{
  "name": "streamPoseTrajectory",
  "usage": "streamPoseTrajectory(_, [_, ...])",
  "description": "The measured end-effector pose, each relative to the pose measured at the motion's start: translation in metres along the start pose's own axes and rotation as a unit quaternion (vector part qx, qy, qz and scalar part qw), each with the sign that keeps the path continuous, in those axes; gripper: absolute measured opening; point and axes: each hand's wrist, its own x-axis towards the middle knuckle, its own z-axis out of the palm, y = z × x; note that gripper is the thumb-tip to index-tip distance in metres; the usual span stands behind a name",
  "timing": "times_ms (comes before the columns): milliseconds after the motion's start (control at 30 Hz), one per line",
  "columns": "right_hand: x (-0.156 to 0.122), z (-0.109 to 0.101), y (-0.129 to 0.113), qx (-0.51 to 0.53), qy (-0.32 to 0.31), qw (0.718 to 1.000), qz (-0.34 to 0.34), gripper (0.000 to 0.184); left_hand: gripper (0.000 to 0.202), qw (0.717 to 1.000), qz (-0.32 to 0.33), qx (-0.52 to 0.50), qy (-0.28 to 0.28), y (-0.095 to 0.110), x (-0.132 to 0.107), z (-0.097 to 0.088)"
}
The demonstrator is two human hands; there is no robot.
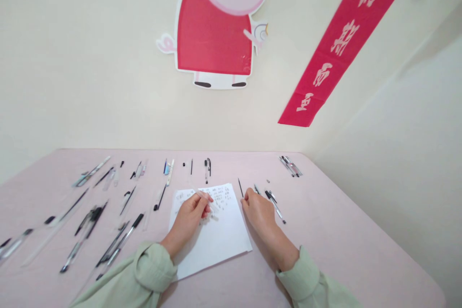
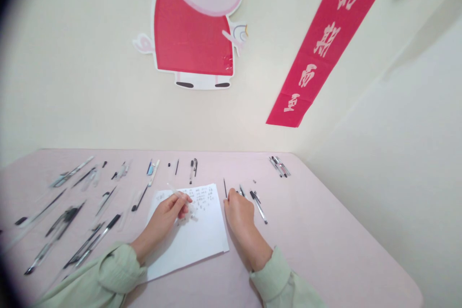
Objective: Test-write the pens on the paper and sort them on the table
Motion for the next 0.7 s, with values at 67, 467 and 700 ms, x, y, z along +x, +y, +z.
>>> streamPoseTrajectory(67, [0.001, 0.0, -0.002, -0.008, -0.004, 1.0, 0.003, 0.014, 0.041, 1.0, 0.0, -0.003, 0.001, -0.002, 0.001, 0.0])
streamPoseTrajectory(467, [-0.003, -0.002, -0.01, 0.435, 0.025, 0.898, -0.061, 0.01, 0.033, 0.99, -0.043, -0.137, 0.01, -0.001, 0.002, -0.007])
streamPoseTrajectory(700, [-0.014, 0.009, -0.026, 0.488, -0.071, 0.86, -0.13, 0.008, 0.034, 0.992, -0.056, -0.108, -0.034, -0.001, 0.004, -0.008])
